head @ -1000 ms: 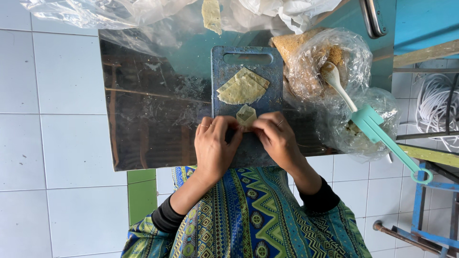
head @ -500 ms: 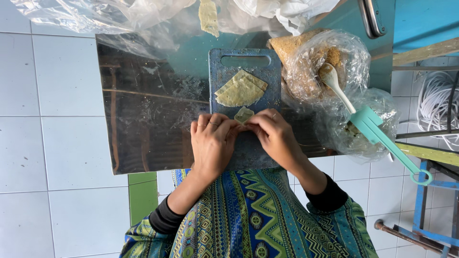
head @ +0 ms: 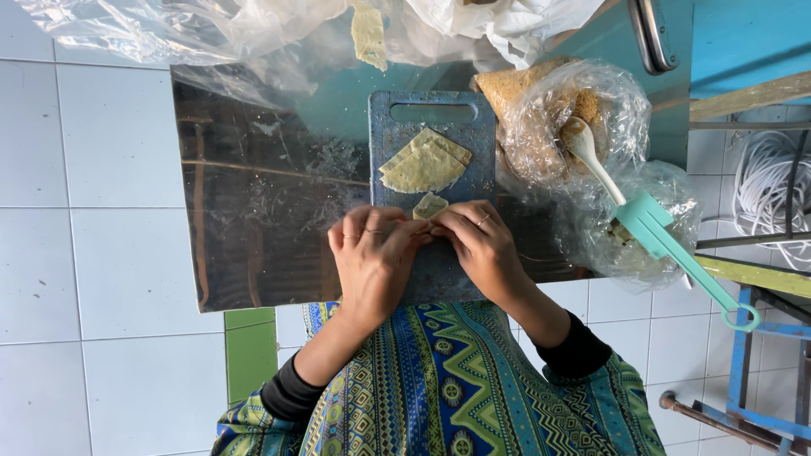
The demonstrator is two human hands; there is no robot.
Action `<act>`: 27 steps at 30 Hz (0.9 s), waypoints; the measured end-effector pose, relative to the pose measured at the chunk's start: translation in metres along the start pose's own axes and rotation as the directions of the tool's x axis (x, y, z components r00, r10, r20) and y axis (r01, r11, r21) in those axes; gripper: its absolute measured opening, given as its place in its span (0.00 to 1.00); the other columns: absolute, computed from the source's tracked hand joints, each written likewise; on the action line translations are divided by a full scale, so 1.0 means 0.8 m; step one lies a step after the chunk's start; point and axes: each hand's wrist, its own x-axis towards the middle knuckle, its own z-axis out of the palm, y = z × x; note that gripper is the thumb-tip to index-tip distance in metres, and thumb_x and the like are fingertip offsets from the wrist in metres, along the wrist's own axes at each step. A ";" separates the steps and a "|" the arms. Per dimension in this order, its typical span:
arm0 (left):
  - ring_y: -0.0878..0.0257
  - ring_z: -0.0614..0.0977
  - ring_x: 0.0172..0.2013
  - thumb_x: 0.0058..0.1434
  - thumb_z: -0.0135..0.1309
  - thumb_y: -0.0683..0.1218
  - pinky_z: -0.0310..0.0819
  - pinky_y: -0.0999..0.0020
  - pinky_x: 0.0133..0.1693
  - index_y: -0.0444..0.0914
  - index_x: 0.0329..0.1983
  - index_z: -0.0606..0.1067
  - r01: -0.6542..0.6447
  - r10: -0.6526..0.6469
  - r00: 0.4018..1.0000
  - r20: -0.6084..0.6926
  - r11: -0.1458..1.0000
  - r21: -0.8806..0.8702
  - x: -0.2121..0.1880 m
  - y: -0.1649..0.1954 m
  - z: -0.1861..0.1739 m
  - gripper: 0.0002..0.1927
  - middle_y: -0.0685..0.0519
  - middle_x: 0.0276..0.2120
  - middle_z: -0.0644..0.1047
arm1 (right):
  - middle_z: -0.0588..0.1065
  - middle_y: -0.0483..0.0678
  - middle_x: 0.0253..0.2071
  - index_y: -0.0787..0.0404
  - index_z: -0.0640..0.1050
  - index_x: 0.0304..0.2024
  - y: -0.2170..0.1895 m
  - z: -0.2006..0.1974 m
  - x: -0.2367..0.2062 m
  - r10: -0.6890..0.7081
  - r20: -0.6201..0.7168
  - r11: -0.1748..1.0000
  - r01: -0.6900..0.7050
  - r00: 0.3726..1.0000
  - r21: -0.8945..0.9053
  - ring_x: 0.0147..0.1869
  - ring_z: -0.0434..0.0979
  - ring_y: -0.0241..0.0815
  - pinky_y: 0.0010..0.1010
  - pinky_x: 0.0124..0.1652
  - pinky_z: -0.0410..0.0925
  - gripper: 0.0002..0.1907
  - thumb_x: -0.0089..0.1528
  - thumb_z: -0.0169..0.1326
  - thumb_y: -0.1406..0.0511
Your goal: The person takes thin pastry wrappers from a cutting board, spoons a brown filling from a plastic-covered bowl onto each wrapper, folds the wrapper over the filling into a closed triangular parcel, and places the finished parcels into a plastic bag beside the board.
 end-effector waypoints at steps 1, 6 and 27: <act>0.57 0.74 0.50 0.56 0.66 0.49 0.59 0.57 0.50 0.48 0.42 0.82 0.031 -0.031 1.000 0.001 1.000 -0.003 0.004 0.001 0.002 0.10 0.60 0.43 0.76 | 0.76 0.47 0.45 0.64 0.78 0.45 0.002 0.000 0.003 0.017 -0.009 1.000 -0.017 1.000 0.013 0.48 0.78 0.49 0.37 0.47 0.72 0.13 0.58 0.64 0.77; 0.55 0.73 0.48 0.54 0.69 0.51 0.58 0.56 0.47 0.47 0.35 0.81 0.227 -0.220 0.971 0.094 0.972 -0.062 0.020 -0.002 0.009 0.09 0.58 0.39 0.75 | 0.73 0.50 0.41 0.64 0.79 0.39 0.018 -0.002 0.017 0.304 0.144 0.915 -0.331 0.942 0.231 0.42 0.80 0.47 0.32 0.39 0.73 0.09 0.58 0.65 0.75; 0.53 0.73 0.43 0.63 0.63 0.50 0.61 0.56 0.46 0.41 0.41 0.76 0.225 -0.227 0.971 0.078 0.974 0.032 0.037 -0.008 0.021 0.11 0.54 0.37 0.74 | 0.76 0.48 0.46 0.61 0.78 0.45 0.035 -0.003 0.032 0.113 0.073 0.984 -0.122 0.991 0.131 0.53 0.77 0.48 0.37 0.52 0.71 0.13 0.60 0.64 0.75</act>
